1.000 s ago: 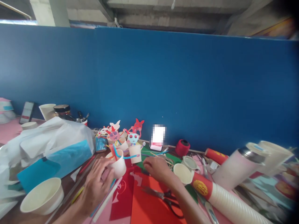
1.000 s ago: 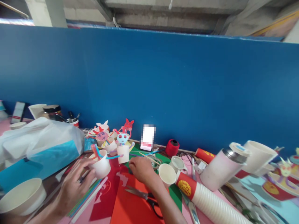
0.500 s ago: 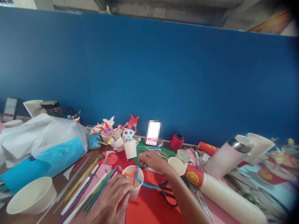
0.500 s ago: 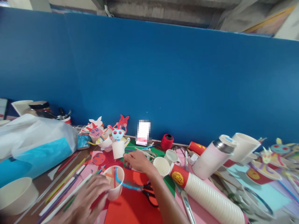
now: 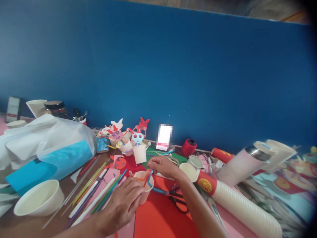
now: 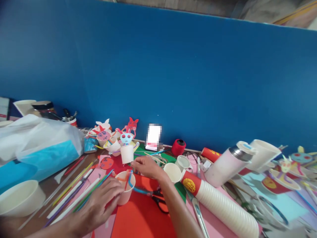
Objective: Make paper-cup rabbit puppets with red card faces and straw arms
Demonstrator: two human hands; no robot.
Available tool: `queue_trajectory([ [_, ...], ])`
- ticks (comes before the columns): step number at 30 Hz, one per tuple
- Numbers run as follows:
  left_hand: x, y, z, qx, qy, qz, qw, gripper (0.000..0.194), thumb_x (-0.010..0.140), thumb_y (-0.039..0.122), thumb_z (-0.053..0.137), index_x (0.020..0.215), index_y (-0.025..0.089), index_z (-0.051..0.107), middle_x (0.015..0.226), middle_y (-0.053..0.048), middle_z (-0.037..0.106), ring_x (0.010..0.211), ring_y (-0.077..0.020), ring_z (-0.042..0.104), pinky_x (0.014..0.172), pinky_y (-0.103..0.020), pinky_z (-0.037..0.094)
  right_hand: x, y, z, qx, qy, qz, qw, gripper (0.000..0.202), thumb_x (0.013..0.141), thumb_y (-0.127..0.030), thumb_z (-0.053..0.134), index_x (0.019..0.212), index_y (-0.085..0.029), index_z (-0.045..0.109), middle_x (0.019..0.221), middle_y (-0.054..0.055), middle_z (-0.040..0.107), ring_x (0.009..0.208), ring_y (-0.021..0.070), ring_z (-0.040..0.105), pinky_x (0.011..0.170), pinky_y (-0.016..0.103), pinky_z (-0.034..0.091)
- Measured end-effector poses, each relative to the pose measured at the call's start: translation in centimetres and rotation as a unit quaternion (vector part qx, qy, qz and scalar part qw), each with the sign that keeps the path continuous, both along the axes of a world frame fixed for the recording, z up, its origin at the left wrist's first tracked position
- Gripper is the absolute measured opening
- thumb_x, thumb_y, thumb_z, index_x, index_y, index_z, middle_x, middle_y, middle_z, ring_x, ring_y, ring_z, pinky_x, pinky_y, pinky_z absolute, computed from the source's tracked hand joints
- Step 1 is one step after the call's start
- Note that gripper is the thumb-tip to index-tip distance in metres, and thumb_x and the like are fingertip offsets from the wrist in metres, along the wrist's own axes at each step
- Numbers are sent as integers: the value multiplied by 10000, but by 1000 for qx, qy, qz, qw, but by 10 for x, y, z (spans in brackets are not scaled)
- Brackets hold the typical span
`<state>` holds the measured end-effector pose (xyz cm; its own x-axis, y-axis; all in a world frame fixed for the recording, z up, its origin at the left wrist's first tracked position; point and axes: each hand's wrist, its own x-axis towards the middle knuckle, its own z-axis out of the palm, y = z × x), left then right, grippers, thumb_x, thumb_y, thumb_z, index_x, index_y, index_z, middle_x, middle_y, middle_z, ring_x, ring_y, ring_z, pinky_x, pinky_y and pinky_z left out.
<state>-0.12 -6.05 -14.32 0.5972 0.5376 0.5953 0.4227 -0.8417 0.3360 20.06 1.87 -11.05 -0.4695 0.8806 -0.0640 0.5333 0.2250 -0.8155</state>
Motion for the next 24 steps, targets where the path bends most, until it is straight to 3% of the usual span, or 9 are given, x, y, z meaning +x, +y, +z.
queue_trajectory([
  [6,10,9,11,22,-9,-17,1000,293,823,52,403,1070,159,521,905,-94,618,884,-187,549,772,-355,465,4,-1,1,43,-55,38,997,167,715,-283,535,773,-181,654,710,-9,642,623,115,534,552,194,372],
  [12,5,21,20,39,-25,-36,998,348,793,77,450,1126,158,512,1074,-124,584,1055,-209,506,867,-364,449,5,2,-1,97,-85,60,990,157,684,-173,504,739,-179,651,718,-2,663,642,123,567,553,188,376],
  [15,-14,38,28,35,-52,54,997,256,807,117,457,1026,179,575,1035,-92,610,998,-191,542,868,-331,438,5,2,-1,98,-90,64,989,159,661,-142,501,725,-179,642,708,-3,661,639,123,574,551,184,377],
  [18,-42,61,40,-52,-43,226,972,211,846,209,402,924,164,594,977,-85,633,942,-181,572,830,-286,442,6,1,1,93,-98,60,989,145,663,-153,510,726,-179,638,728,2,664,651,126,580,556,188,377],
  [20,-59,74,48,-108,69,294,947,257,855,227,353,932,182,593,981,-71,639,915,-176,586,800,-275,438,7,1,3,95,-103,55,989,133,670,-171,518,729,-181,637,738,1,665,658,127,578,557,190,374],
  [22,-71,82,53,-160,233,350,893,292,849,221,316,866,187,606,944,-82,645,898,-204,594,754,-294,435,9,1,6,92,-110,48,988,122,683,-197,523,726,-184,637,720,-5,660,643,123,569,547,190,365],
  [24,-77,86,52,-189,297,370,860,287,826,239,340,782,169,615,876,-112,654,851,-246,610,694,-317,436,11,2,8,83,-118,37,989,130,702,-219,515,728,-186,638,687,-11,650,614,116,558,531,188,353],
])
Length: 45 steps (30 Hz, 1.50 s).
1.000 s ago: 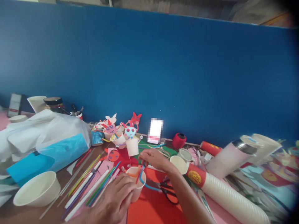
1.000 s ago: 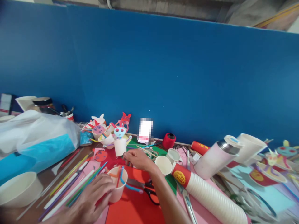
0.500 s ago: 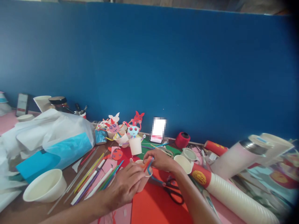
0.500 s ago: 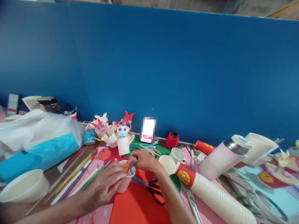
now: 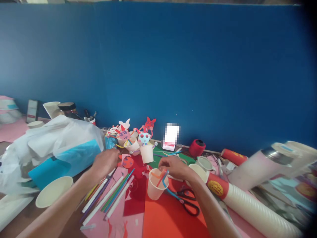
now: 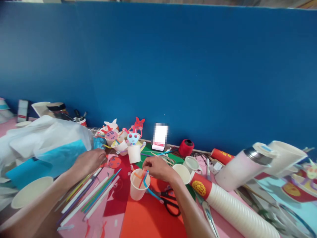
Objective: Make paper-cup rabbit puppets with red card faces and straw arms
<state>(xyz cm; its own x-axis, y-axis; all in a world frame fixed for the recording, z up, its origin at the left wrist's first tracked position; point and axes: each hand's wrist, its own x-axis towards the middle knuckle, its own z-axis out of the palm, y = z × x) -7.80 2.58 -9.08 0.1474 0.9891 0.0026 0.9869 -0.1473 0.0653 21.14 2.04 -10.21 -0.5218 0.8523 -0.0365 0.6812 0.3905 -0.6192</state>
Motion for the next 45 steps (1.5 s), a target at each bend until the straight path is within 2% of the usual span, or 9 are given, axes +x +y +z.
queue_trajectory([
  [3,-4,4,-9,-37,16,14,999,275,794,268,381,714,157,620,824,-143,665,795,-286,628,625,-328,434,3,-1,4,3,-10,-11,1000,141,718,-235,507,736,-194,641,680,-20,643,605,110,549,521,186,335],
  [7,-7,10,-23,-70,18,5,997,192,728,239,443,784,178,616,839,-128,675,793,-298,631,588,-318,423,4,-3,6,11,-19,-11,1000,147,728,-245,503,745,-192,639,703,-18,646,626,113,554,530,190,327],
  [13,-8,12,-26,-70,6,-14,997,175,718,222,438,756,172,601,837,-118,661,768,-261,625,579,-286,400,3,-1,3,16,-20,-1,1000,146,737,-245,503,752,-195,640,730,-14,657,656,124,566,576,206,346],
  [17,-3,8,-17,-51,-3,-20,999,238,779,240,356,760,171,583,842,-114,649,754,-242,618,556,-274,369,3,0,1,11,-14,-4,1000,146,737,-232,500,753,-196,640,735,-11,656,660,131,569,576,211,353],
  [24,-1,-12,17,18,-10,-21,1000,249,810,274,307,716,206,527,687,-43,616,628,-200,577,518,-259,299,-1,-2,3,15,-14,-18,1000,153,744,-241,507,779,-201,650,758,-6,655,668,130,557,571,212,345],
  [30,3,-31,42,16,-131,-61,989,183,801,280,364,745,222,528,616,34,566,545,-132,511,523,-219,306,-4,-5,10,48,38,-66,996,208,793,-300,472,766,-177,638,695,-14,622,621,105,513,539,200,310],
  [38,28,-28,48,-38,-266,-106,957,220,797,311,387,795,191,572,522,54,486,457,-99,417,449,-196,276,-5,-3,13,74,173,-133,973,292,825,-362,432,803,-155,637,650,-17,559,580,97,457,518,191,316],
  [42,48,-19,50,-25,-299,-141,944,200,775,279,410,736,183,581,489,66,411,433,-78,356,427,-187,250,-6,-11,24,67,220,-90,969,257,802,-364,496,828,-162,652,736,5,605,648,111,503,570,195,359],
  [45,65,-12,51,-24,-326,-168,930,189,756,257,425,715,176,591,512,57,455,454,-73,381,435,-179,274,-7,-18,30,59,221,-67,971,208,759,-347,563,806,-166,654,750,4,616,659,111,516,581,193,370],
])
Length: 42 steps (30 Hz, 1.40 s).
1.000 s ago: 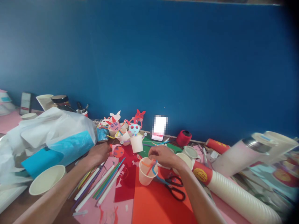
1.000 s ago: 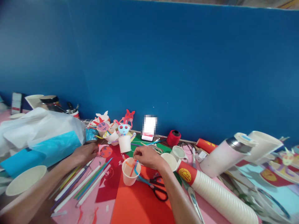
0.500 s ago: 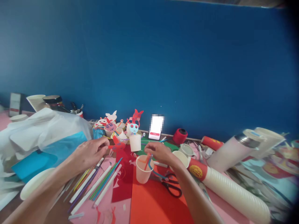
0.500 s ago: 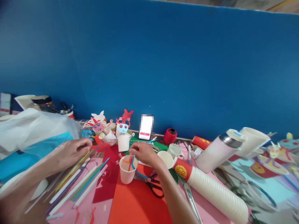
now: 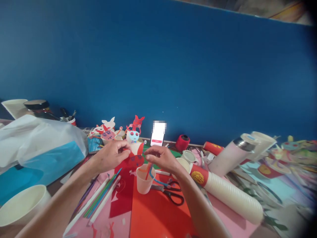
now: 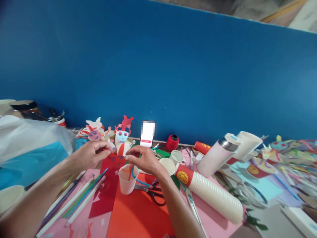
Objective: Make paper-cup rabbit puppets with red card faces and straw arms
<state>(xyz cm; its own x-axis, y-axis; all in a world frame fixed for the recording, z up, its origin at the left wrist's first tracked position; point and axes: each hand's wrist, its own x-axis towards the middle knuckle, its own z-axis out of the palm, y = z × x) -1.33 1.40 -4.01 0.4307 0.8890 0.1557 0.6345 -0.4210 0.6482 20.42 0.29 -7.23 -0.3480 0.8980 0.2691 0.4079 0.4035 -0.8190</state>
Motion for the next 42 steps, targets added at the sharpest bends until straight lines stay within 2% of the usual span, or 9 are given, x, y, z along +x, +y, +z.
queue_trajectory([
  [6,18,6,-3,-24,-66,-12,997,202,780,292,443,760,156,591,591,25,571,503,-86,474,468,-187,350,-2,-1,0,17,5,-20,1000,165,765,-240,513,643,-151,578,595,-39,520,554,73,440,514,175,318],
  [12,21,8,-4,-40,-236,28,971,417,780,354,491,1138,141,470,748,-22,621,579,-115,564,515,-223,444,3,1,3,-1,49,-86,995,193,762,-289,502,620,-159,510,530,-46,472,477,66,395,449,178,291],
  [14,21,10,-7,-116,-216,9,969,374,786,357,465,1076,125,504,650,-7,605,513,-115,560,465,-219,439,7,2,5,-23,84,-81,993,202,753,-307,519,616,-159,501,531,-36,516,469,71,433,450,180,325],
  [17,25,9,-14,-231,-142,-74,960,278,761,343,475,896,125,583,564,10,582,472,-111,550,442,-208,427,13,3,9,-58,121,-86,987,204,741,-318,545,616,-162,503,539,-24,565,459,79,481,437,180,354],
  [19,31,6,-21,-257,-109,-119,953,255,733,330,503,854,136,615,545,24,570,465,-102,531,451,-199,410,15,3,10,-67,130,-95,985,201,737,-316,557,615,-163,508,541,-26,573,452,78,489,423,175,351],
  [22,42,-1,-28,-233,-84,-152,957,248,716,297,504,843,149,657,560,35,566,470,-87,482,458,-185,356,16,2,11,-69,139,-92,984,194,736,-297,564,609,-163,507,538,-28,576,445,74,489,423,171,355],
  [28,50,-1,-34,-174,-62,-104,977,231,707,278,468,604,130,613,484,51,447,447,-72,358,414,-186,228,15,3,11,-70,143,-93,983,192,734,-280,559,598,-161,494,523,-26,567,443,71,482,433,173,368],
  [32,46,5,-37,-157,-57,-62,984,207,688,267,462,635,136,614,539,27,530,499,-101,437,444,-189,279,13,4,9,-70,140,-98,983,181,731,-274,549,601,-165,487,512,-29,560,443,75,478,434,176,367],
  [42,47,13,-51,-250,-132,-87,955,232,692,358,552,717,141,629,523,33,541,457,-92,411,447,-201,263,14,16,-7,-67,98,-107,987,172,728,-265,524,593,-171,476,518,-29,557,449,85,481,433,181,360],
])
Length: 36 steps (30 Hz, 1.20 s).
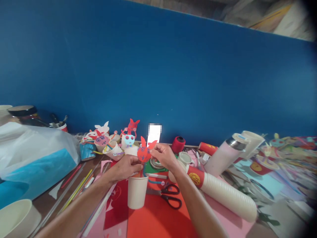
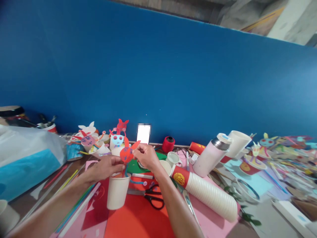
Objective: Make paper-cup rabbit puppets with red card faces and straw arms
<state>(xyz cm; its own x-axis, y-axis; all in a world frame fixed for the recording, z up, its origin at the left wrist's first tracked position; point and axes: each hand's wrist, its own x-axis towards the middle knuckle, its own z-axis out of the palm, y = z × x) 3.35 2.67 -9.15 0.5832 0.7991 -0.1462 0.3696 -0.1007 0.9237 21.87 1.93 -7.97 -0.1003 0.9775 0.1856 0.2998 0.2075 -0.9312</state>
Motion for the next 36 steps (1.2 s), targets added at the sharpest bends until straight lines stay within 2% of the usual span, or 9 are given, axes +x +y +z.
queue_trajectory([
  [6,1,0,1,-115,-123,-26,985,270,692,380,619,809,137,641,711,-17,654,636,-141,546,607,-229,389,2,3,-2,-6,10,4,1000,176,725,-267,527,588,-172,468,513,-30,552,443,82,472,435,182,364],
  [11,-1,1,-1,-85,-103,11,991,265,704,392,613,706,127,622,610,8,606,549,-111,485,544,-213,349,2,1,-1,-1,7,6,1000,177,728,-269,530,594,-171,471,513,-30,547,443,82,469,430,181,358],
  [16,-1,0,0,-79,-101,20,992,269,692,397,623,628,137,599,526,40,545,491,-91,423,498,-203,293,2,0,-1,11,-6,1,1000,178,731,-264,530,595,-171,467,509,-29,544,445,82,467,425,177,347],
  [23,2,-2,3,-112,-124,42,985,240,677,369,635,620,137,621,520,33,566,478,-86,425,498,-203,294,2,1,-2,15,-10,8,1000,175,732,-273,538,604,-170,480,520,-23,558,461,88,480,446,186,356],
  [27,3,0,2,-111,-137,78,981,196,646,322,649,575,142,613,505,31,571,488,-99,455,510,-212,320,0,2,-2,-12,41,16,999,207,736,-321,543,611,-167,485,512,-26,540,448,83,459,449,191,349],
  [32,6,5,-3,-97,-161,127,974,213,634,329,644,566,133,597,511,16,578,495,-107,467,514,-218,334,-6,7,-11,-25,72,24,997,299,791,-424,473,680,-154,536,559,-24,525,476,72,437,481,189,336],
  [36,9,6,-6,-88,-159,132,974,235,647,365,624,612,132,607,534,11,583,505,-110,475,514,-217,338,-13,10,-21,-40,64,35,997,231,729,-369,569,732,-139,588,579,-27,526,495,72,426,485,186,328],
])
